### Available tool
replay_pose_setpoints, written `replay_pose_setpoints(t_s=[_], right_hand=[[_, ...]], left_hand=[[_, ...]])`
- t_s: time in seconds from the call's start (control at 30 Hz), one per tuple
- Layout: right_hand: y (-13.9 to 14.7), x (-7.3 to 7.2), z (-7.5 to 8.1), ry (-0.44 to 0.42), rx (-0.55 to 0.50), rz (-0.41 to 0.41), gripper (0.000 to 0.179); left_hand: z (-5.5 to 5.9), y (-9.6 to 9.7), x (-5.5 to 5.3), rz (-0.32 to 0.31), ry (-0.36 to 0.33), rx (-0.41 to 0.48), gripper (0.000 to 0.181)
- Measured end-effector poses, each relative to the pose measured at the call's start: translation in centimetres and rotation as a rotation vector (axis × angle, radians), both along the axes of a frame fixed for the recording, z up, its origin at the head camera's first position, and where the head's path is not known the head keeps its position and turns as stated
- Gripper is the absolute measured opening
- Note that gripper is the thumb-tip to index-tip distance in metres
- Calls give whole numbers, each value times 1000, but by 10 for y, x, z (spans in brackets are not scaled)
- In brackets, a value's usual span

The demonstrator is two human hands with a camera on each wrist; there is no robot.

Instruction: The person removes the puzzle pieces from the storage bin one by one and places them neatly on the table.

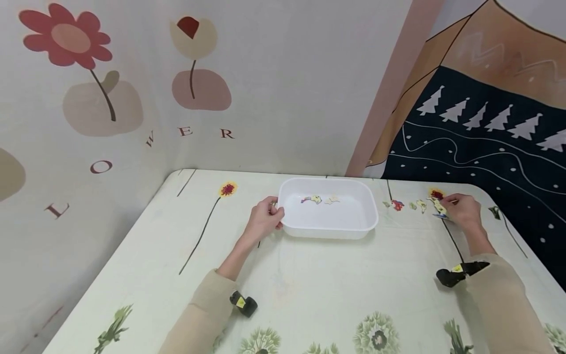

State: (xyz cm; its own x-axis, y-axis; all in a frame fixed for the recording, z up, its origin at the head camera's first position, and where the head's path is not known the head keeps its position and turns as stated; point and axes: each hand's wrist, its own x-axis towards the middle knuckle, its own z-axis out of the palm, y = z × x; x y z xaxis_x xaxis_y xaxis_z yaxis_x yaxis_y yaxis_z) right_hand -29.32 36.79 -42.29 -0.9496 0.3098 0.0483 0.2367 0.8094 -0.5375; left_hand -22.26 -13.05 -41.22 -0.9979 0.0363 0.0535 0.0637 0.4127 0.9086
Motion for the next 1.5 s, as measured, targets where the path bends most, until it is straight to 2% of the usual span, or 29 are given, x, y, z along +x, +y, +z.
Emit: replay_pose_setpoints(t_s=[0.43, 0.7, 1.0, 1.2, 1.37, 1.5], right_hand=[[1, 3, 2, -11, -11, -5, 26], [3, 9, 4, 55, -55, -7, 30], [-7, 9, 13, 126, -88, 48, 36], [-22, 9, 20, 196, -67, 86, 32], [-36, 12, 30, 283, -73, 151, 29], [-47, 14, 36, 317, -100, 210, 30]], left_hand=[[0, 1, -1, 7, 0, -5, 42], [-1, 1, -1, 5, -1, 4, 42], [0, 1, 0, 7, 2, 0, 41], [-1, 1, -1, 7, 2, 1, 40], [0, 1, -1, 12, -4, -2, 41], [0, 1, 0, 3, 13, -5, 40]])
